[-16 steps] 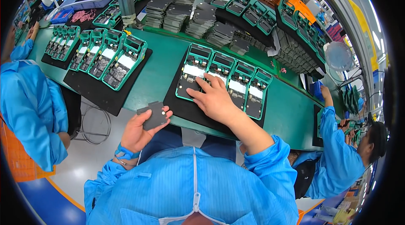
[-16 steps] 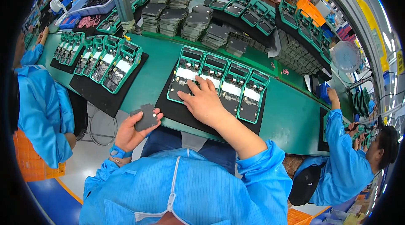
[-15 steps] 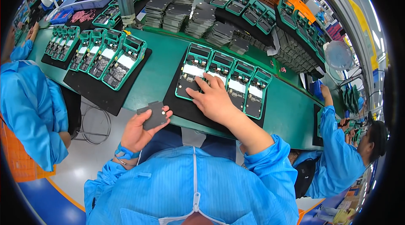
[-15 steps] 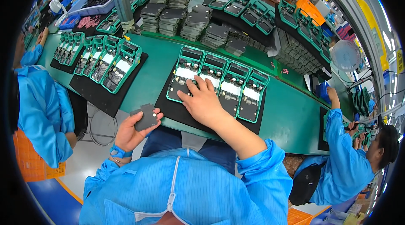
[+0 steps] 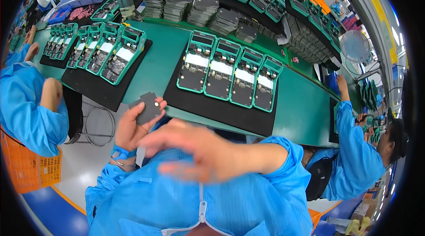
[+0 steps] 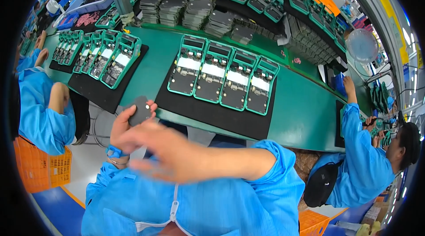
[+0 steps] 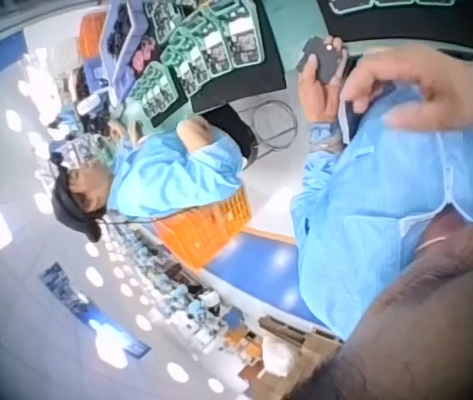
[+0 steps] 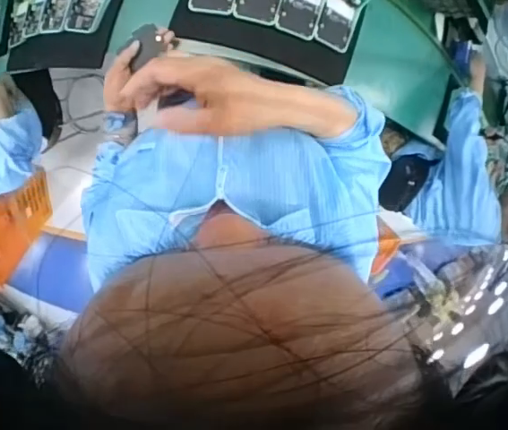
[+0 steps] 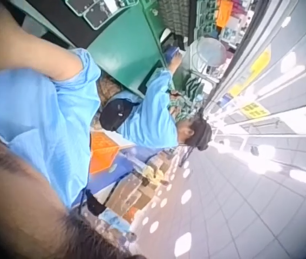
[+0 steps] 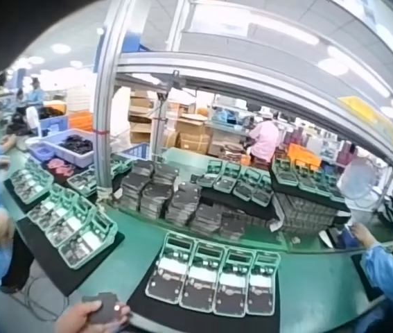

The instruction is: The person assembles small electronic components into plastic housings by hand, placing them into an assembly tray.

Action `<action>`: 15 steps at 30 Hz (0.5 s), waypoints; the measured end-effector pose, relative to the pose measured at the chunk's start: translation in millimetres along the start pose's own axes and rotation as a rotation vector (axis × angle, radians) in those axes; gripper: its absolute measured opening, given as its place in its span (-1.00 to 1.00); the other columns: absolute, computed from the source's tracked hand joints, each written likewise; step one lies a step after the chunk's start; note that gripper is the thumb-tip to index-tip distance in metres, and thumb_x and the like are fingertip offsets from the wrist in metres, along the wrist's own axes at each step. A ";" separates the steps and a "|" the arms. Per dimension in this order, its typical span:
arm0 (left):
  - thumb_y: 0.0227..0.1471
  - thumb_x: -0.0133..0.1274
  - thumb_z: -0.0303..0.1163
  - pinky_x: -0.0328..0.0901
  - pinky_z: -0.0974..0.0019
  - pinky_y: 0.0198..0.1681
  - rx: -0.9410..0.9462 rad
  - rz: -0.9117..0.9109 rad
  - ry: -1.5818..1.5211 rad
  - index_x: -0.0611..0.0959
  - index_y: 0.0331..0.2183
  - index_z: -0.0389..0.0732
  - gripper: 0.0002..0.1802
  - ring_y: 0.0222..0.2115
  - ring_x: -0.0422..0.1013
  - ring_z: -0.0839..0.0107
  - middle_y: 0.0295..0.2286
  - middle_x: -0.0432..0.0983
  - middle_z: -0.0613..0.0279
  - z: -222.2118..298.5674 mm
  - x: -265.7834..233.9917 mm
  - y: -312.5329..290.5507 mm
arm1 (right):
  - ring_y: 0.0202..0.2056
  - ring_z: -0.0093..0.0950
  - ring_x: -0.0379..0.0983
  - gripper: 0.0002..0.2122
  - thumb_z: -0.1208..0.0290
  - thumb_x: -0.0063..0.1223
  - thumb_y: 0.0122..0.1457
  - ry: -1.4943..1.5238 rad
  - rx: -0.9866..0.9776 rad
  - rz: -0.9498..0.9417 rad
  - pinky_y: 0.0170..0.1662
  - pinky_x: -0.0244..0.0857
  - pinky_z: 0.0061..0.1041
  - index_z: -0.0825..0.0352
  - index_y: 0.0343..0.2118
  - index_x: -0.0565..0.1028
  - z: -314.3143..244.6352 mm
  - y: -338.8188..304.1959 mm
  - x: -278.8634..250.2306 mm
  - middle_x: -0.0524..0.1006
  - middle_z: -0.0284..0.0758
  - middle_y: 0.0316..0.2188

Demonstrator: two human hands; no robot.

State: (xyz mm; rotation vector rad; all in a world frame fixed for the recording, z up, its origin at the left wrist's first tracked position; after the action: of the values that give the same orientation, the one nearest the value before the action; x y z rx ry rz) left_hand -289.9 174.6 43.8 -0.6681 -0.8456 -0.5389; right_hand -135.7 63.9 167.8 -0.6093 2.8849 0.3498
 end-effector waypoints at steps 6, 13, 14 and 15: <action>0.13 -0.25 -0.48 0.17 0.02 0.12 0.029 -0.052 0.022 0.20 0.03 -0.50 -0.55 0.07 0.17 -0.07 0.00 0.23 -0.25 -1.2 8.0 3.8 | -0.14 -0.16 0.23 -0.49 0.45 0.08 -0.11 0.065 -0.150 -0.025 -0.08 0.16 -0.25 0.44 -0.06 0.20 -44.4 10.1 62.0 0.30 -0.08 -0.21; 0.13 -0.22 -0.48 0.17 0.02 0.12 0.058 -0.049 0.056 0.20 0.03 -0.52 -0.54 0.05 0.19 -0.09 -0.01 0.24 -0.27 -3.3 14.1 4.3 | -0.17 -0.20 0.23 -0.58 0.46 0.01 -0.27 0.086 -0.359 0.090 -0.10 0.15 -0.28 0.33 -0.23 0.31 -61.5 -7.6 43.9 0.32 -0.13 -0.27; 0.13 -0.21 -0.47 0.17 0.02 0.12 0.074 -0.061 0.081 0.20 0.02 -0.52 -0.54 0.05 0.20 -0.09 -0.02 0.24 -0.27 -3.6 15.2 6.2 | -0.11 -0.22 0.22 -0.55 0.45 0.01 -0.25 0.058 -0.347 0.046 -0.08 0.14 -0.28 0.34 -0.17 0.31 -59.9 -13.5 39.8 0.33 -0.12 -0.19; 0.13 -0.21 -0.47 0.19 0.03 0.11 0.093 -0.057 0.103 0.22 0.01 -0.52 -0.55 0.03 0.23 -0.08 -0.04 0.27 -0.26 -1.3 16.7 7.5 | -0.11 -0.22 0.22 -0.55 0.45 0.01 -0.25 0.051 -0.349 0.052 -0.08 0.14 -0.28 0.34 -0.17 0.31 -56.5 -20.0 32.3 0.33 -0.12 -0.19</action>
State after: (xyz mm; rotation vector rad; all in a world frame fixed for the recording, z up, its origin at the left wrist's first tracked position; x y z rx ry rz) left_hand -275.0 175.9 54.4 -0.5282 -0.7902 -0.5773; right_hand -163.2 19.1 211.1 -0.6022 2.9124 0.8695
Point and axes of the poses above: each hand's wrist, its own y-axis towards the middle knuckle, its own x-axis out of the palm, z = x × y, the point moved 1 cm from there along y, towards the middle knuckle
